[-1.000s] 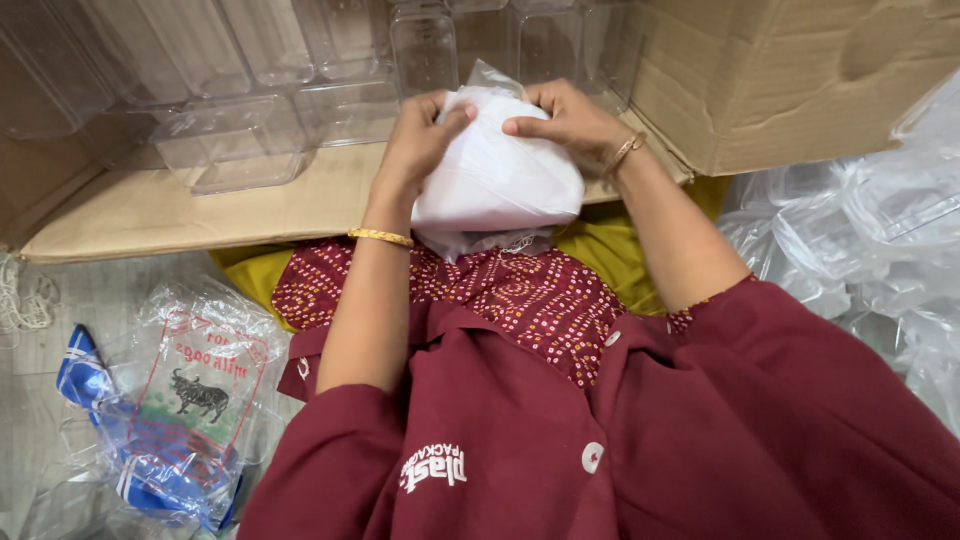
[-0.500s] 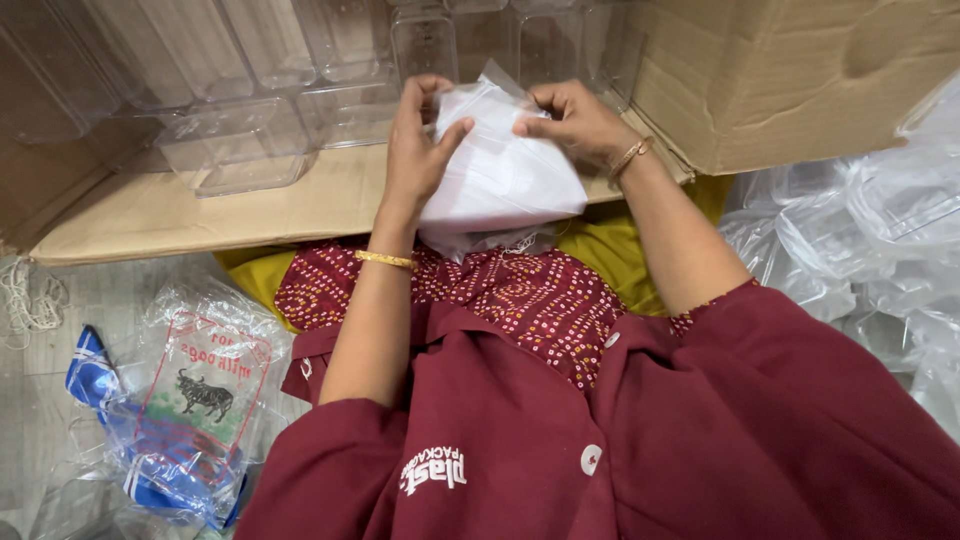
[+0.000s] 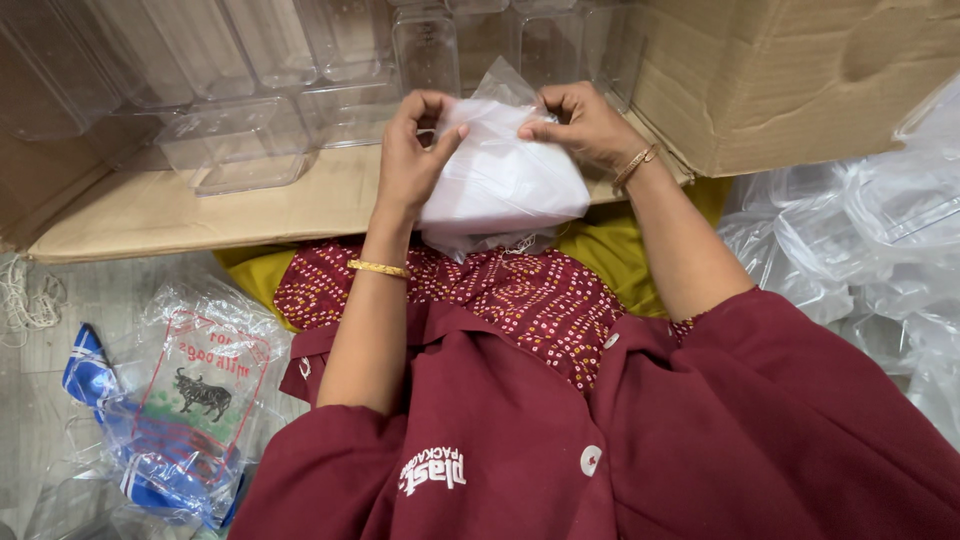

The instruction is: The person sits on the floor in front of an open cardboard box of clear plastic containers. They open a plastic poly bag, place containers into it one at a time, gather and twist the bag closed, and set the filled bag aside while continuing with more containers.

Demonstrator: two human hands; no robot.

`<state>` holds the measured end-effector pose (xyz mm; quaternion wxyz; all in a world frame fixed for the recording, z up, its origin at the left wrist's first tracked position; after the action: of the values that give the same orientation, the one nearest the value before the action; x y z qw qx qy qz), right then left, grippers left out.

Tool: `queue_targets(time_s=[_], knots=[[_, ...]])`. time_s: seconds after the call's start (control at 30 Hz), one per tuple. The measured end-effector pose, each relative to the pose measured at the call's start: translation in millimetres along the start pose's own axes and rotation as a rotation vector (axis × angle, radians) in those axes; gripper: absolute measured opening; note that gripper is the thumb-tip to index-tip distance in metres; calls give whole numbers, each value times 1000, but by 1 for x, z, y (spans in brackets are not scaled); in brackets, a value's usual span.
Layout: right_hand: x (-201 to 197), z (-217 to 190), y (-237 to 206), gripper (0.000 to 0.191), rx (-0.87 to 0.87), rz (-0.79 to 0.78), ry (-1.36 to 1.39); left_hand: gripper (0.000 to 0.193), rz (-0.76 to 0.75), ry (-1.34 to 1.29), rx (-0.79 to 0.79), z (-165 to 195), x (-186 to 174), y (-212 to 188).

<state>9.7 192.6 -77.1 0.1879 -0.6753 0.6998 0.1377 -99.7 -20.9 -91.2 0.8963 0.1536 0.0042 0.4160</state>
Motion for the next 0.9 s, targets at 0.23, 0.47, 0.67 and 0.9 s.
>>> queue_targets(time_s=[0.23,0.47,0.67,0.9], knots=[[0,-8,-3,21,8,-6,-56,26,-16,115,21,3,2,-2],[0,-30,5,39,-40,-121,-61,19,-121,130,138,13,11,5],[-4,-35,14,39,10,-157,-189,21,-148,170,200,16,15,30],[0,-38,12,36,-6,-132,-121,46,-148,-133,-311,-11,15,26]])
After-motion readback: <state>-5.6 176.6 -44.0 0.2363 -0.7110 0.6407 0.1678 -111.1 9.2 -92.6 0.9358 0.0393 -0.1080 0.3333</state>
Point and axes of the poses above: each hand's wrist, its own y-axis towards the middle knuckle, its own x-axis out of the palm, z = x × y, the point moved 6 cm from there along y, towards the middle knuckle, and after that the axes turned 10 degrees about -y, right-handed, at the moved point
